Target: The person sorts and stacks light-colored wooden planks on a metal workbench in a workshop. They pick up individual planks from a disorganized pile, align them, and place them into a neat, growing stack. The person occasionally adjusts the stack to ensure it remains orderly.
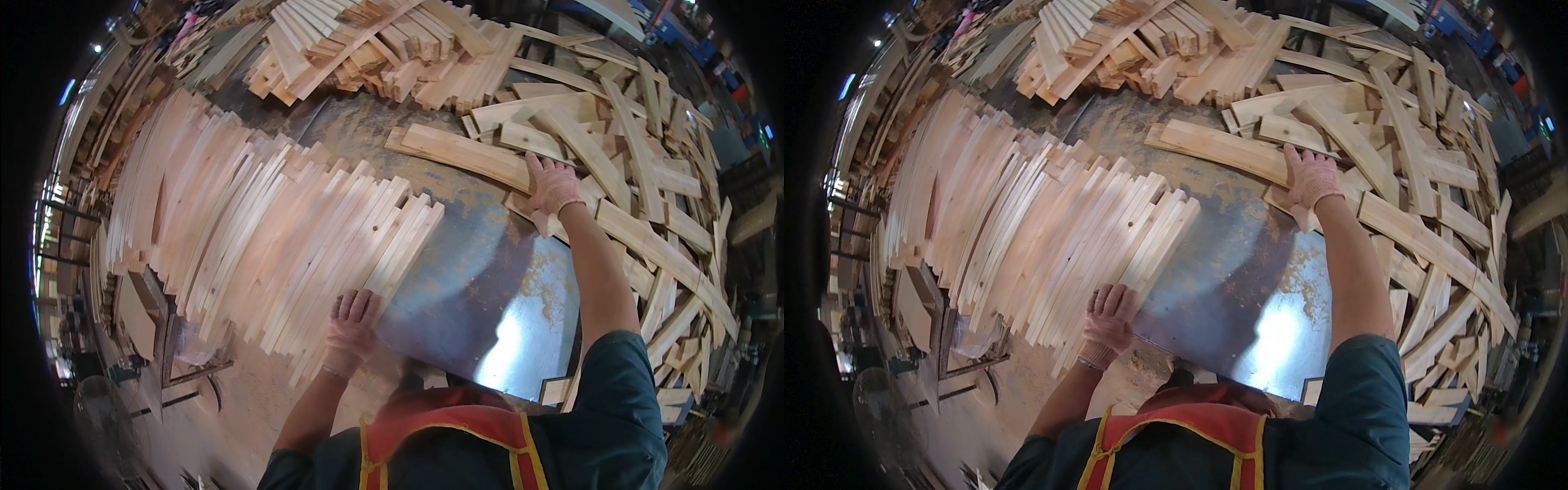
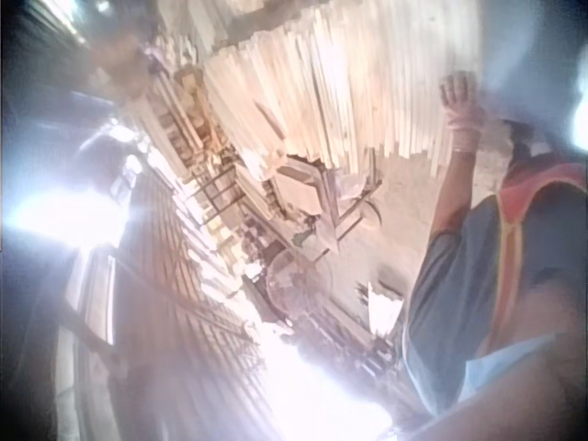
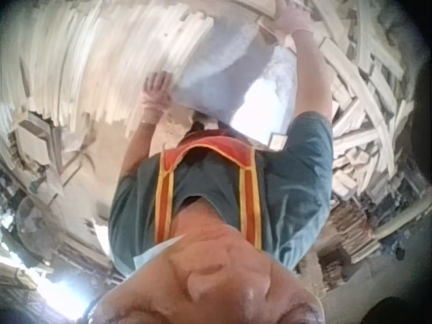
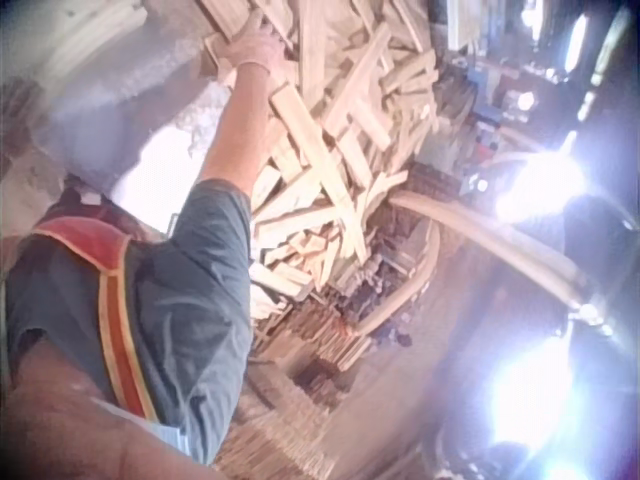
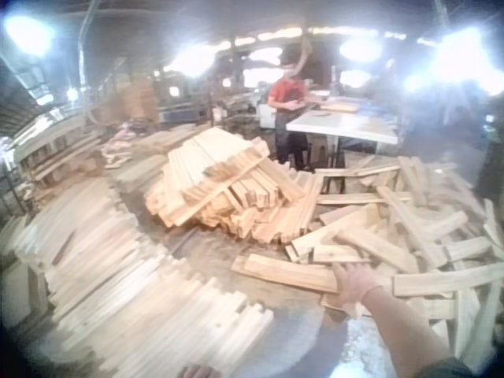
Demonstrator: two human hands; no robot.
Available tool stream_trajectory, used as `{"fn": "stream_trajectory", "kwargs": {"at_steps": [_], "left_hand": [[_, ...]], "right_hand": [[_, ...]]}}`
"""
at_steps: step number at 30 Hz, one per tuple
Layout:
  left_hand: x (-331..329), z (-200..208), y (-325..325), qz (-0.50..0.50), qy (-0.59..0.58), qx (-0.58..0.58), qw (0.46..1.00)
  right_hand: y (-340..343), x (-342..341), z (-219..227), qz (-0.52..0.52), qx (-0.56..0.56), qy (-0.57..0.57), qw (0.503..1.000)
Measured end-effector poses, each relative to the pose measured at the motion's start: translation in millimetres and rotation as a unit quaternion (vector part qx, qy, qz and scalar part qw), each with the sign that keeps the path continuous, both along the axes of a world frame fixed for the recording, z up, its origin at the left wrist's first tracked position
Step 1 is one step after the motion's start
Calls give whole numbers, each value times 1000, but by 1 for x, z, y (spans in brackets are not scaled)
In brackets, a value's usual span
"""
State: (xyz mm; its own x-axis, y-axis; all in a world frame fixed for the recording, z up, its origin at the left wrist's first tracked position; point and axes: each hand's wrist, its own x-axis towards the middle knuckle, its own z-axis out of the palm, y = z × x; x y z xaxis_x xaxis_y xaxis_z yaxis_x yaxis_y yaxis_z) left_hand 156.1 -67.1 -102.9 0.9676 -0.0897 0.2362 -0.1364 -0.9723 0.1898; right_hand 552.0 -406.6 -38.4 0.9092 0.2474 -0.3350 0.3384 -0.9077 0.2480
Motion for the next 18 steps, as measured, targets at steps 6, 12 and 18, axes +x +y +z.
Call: {"fn": "stream_trajectory", "kwargs": {"at_steps": [6, 12, 18], "left_hand": [[5, 0, 0, -13, -49, -22, 998], [-6, 1, 1, 11, -2, -2, 1000], [2, 34, -26, 17, 98, -23, 995]], "right_hand": [[1, -63, -32, -184, 606, 347, 692], [9, -277, -46, -350, 734, 416, 407], [98, -436, -96, -318, 649, 369, 584]]}}
